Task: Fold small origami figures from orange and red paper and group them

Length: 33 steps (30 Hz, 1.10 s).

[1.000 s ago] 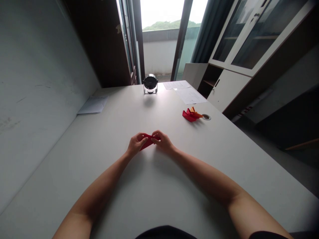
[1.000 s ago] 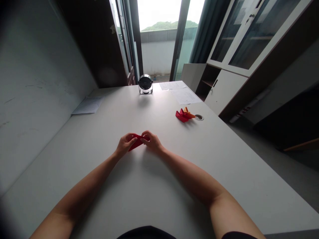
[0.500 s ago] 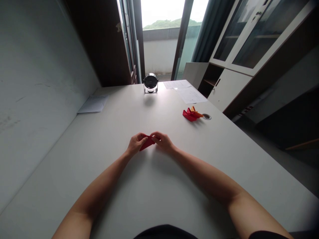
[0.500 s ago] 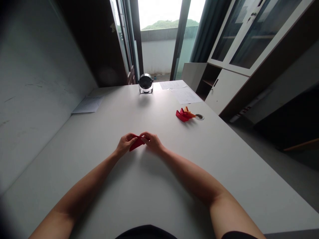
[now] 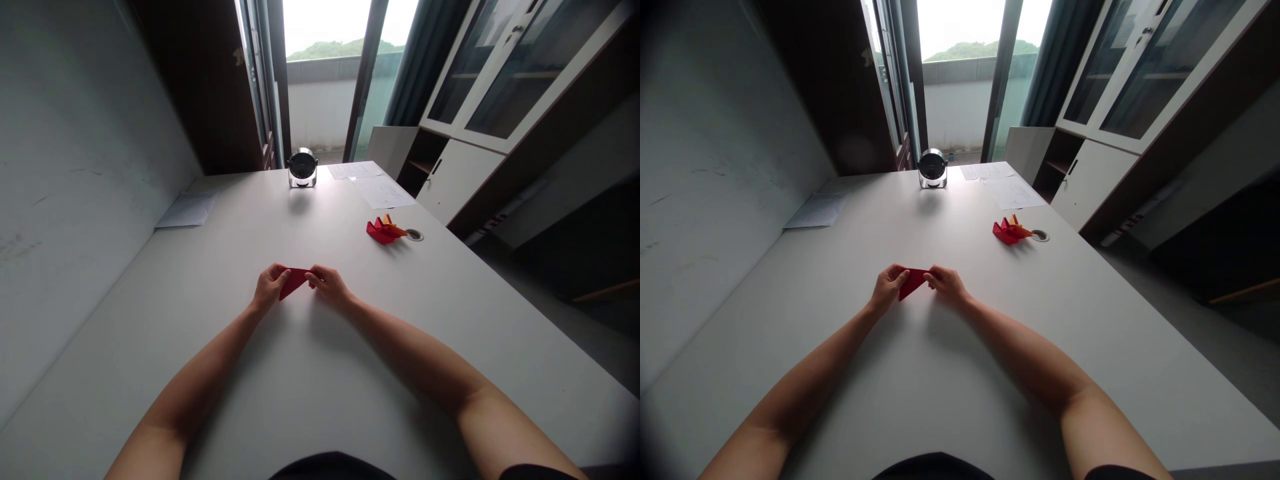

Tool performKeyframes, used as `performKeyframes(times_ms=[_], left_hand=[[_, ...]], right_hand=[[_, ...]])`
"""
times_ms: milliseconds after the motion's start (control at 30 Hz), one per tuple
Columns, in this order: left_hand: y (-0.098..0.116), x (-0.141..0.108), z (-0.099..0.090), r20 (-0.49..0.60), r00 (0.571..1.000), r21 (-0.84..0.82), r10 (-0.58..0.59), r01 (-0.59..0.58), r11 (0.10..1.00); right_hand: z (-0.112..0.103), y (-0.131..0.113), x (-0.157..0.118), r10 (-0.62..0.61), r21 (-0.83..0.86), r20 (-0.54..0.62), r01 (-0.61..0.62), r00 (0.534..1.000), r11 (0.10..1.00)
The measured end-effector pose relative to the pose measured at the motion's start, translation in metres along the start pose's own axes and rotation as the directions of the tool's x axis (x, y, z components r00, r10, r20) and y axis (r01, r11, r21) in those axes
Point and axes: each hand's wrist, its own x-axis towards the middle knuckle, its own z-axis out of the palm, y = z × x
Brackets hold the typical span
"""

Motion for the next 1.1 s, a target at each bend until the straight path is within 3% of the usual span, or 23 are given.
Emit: performKeyframes(times_ms=[133, 267, 367, 500, 700, 900, 1100], left_hand=[[0.0030, -0.0015, 0.0004, 0.080, 0.997, 0.055, 0.000, -0.005, 0.998], [0.0058, -0.0045, 0.0024, 0.161, 0.987, 0.083, -0.021, 0.008, 0.996], [0.0062, -0.0039, 0.0024, 0.136, 0.991, 0.028, -0.007, 0.003, 1.000], [0.0062, -0.0017, 0.0005, 0.124, 0.992, -0.029, -0.013, 0.017, 0.999], [0.0066, -0.0048, 0.0029, 0.255, 0.966, 0.049, -0.049, 0.037, 0.998], [0.0090, -0.0059, 0.0049, 0.306, 0.951, 0.043, -0.036, 0.024, 0.999], [0.0087, -0.0070, 0.0043, 0.308, 0.950, 0.116, -0.052, 0.016, 0.993]], right_hand=[[0.0004, -0.0014, -0.0004, -0.002, 0.016, -0.060, 0.003, 0.998, 1.000], [0.0006, 0.0013, 0.0017, 0.034, 0.136, -0.088, -0.022, 0.996, 0.990], [0.0007, 0.0028, 0.0024, 0.043, 0.216, -0.005, -0.041, 0.999, 0.976], [0.0008, 0.0028, 0.0015, 0.017, 0.166, 0.108, -0.035, 0.994, 0.986], [0.0014, -0.0005, 0.0009, 0.009, 0.071, 0.137, -0.019, 0.991, 0.997], [0.0024, -0.0055, -0.0007, 0.012, 0.027, 0.110, -0.015, 0.994, 1.000], [0.0035, -0.0006, 0.0008, 0.024, 0.145, 0.018, -0.026, 1.000, 0.989]])
